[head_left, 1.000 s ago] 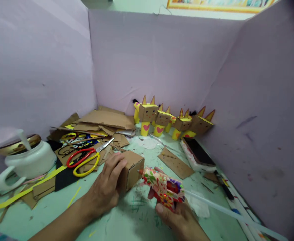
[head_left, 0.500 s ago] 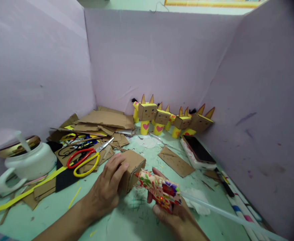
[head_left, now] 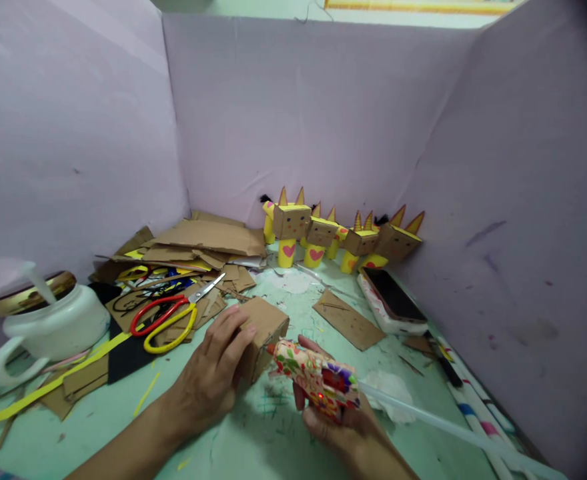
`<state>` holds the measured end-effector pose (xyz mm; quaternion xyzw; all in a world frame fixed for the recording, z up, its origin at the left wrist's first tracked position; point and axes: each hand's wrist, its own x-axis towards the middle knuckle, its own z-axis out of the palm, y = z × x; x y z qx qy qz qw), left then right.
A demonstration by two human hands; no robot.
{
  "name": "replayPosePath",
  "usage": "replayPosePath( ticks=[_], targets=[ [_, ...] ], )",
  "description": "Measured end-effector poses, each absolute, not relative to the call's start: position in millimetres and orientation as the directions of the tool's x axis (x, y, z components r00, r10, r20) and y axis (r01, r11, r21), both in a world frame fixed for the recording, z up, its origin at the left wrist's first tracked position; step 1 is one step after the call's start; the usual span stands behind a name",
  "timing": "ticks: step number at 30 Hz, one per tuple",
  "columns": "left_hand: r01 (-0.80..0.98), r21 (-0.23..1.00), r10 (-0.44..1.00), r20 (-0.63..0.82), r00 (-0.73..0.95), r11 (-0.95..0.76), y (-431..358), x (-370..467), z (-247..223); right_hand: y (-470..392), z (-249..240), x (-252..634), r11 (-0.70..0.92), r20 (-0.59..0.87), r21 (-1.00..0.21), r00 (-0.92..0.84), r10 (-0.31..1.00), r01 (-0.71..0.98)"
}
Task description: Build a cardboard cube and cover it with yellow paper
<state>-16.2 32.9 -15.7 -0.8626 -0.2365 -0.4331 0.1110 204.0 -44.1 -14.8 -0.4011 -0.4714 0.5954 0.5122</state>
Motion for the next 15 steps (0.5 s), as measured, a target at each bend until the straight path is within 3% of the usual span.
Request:
replayPosePath(
  ticks=[10,15],
  targets=[
    [0.493,-0.004,0.289,0.805,0.517,-0.87,32,-16,-15,-31,-21,197,-0.201,-0.194,-0.882,-0.06,0.979,-0.427],
    [0.506,-0.005,0.296,0.807,0.511,-0.863,33,-17,-17,-35,-23,200,-0.163,-0.157,-0.902,-0.047,0.986,-0.4]
  ],
)
